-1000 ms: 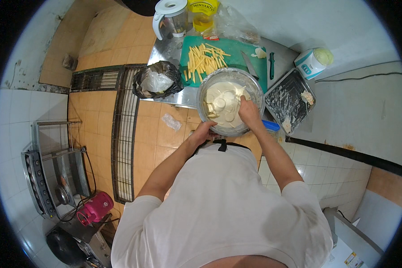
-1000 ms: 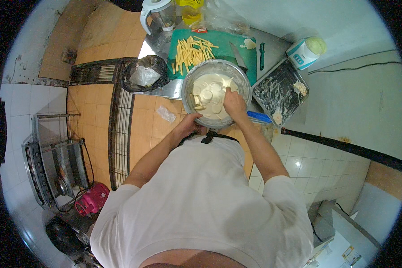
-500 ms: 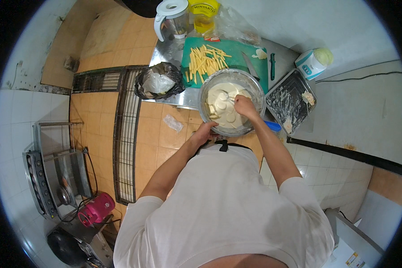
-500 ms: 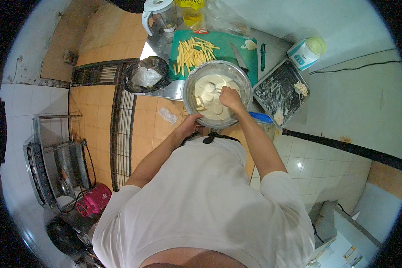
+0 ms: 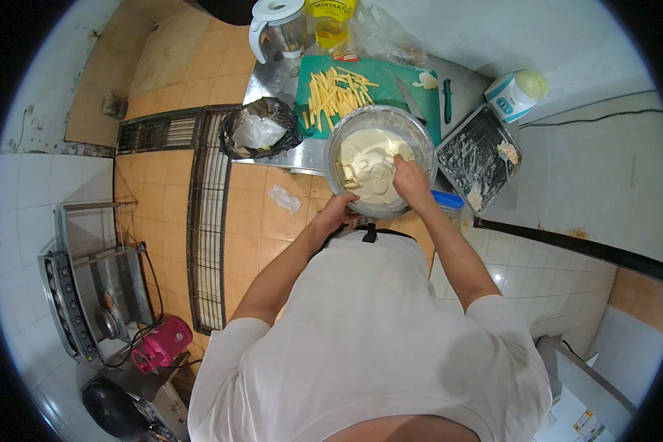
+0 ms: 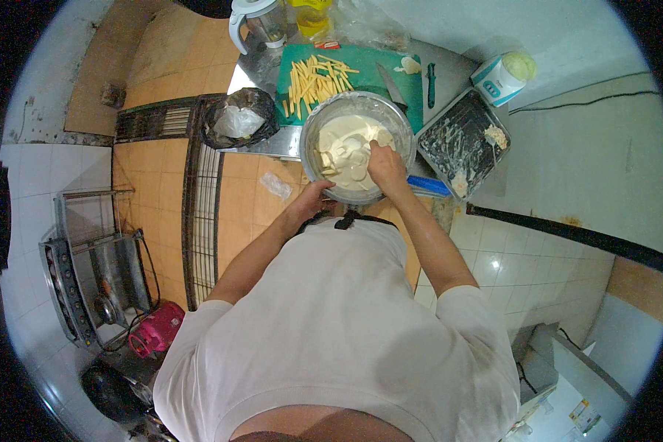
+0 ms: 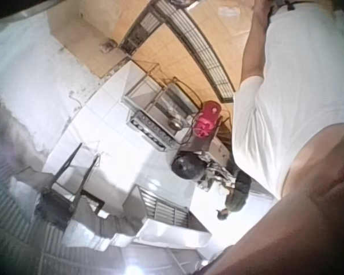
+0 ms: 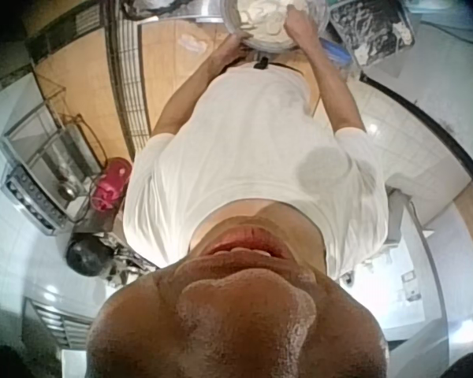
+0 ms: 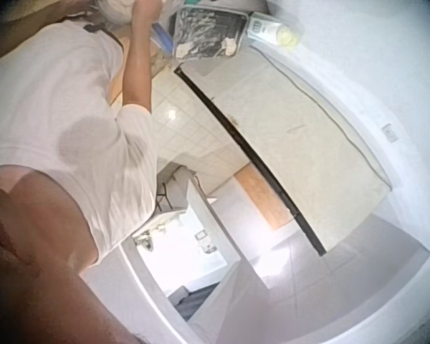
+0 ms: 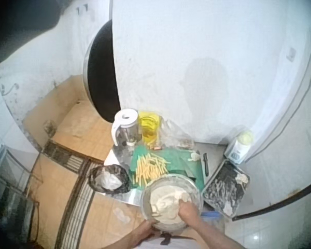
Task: The person mixes sliced food ingredients in batter inside a metal bowl using a spoon.
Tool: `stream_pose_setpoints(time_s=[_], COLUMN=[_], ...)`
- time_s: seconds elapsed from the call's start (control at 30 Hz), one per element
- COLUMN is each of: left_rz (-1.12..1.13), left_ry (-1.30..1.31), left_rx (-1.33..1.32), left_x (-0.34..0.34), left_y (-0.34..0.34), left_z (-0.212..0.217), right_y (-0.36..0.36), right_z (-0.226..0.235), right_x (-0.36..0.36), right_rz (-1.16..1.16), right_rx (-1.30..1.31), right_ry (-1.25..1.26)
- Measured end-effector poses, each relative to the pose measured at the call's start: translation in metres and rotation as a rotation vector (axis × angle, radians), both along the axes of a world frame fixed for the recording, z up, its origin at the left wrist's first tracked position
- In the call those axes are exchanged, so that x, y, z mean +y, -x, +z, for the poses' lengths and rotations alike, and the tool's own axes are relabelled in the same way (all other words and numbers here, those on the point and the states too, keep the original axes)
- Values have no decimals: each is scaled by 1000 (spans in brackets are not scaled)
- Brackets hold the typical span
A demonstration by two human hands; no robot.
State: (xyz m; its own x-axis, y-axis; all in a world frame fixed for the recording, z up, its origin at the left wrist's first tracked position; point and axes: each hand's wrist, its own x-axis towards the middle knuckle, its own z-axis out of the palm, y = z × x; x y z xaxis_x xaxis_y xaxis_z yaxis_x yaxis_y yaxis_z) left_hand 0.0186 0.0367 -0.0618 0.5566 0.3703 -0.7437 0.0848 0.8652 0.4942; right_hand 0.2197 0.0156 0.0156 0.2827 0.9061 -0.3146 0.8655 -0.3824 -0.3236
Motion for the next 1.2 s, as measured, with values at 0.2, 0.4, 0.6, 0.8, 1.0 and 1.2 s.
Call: stream_pose_setpoints(time_s=[0.2, 0.4, 0.6, 0.8, 1.0, 1.2], left_rz=[6, -8, -1, 16, 24, 7], left_ry=[-12, 58, 42, 38, 31, 13], left_rx=[-34, -40, -23, -40, -34, -34], left_x=[-2, 1, 0, -1, -2, -3], left_y=[0, 2, 1, 1, 1, 1], left_z=[2, -12, -6, -7, -7, -8], right_y=[3, 11, -4, -5, -11, -17], right_z=[6, 11, -10, -4, -17, -47], right_x=[2, -6, 0, 10, 33, 31], right_rz=[-39, 58, -89, -76, -56, -183], right_rx=[-44, -57, -92, -76, -81, 178], right_ry=[1, 32, -44, -59, -76, -167])
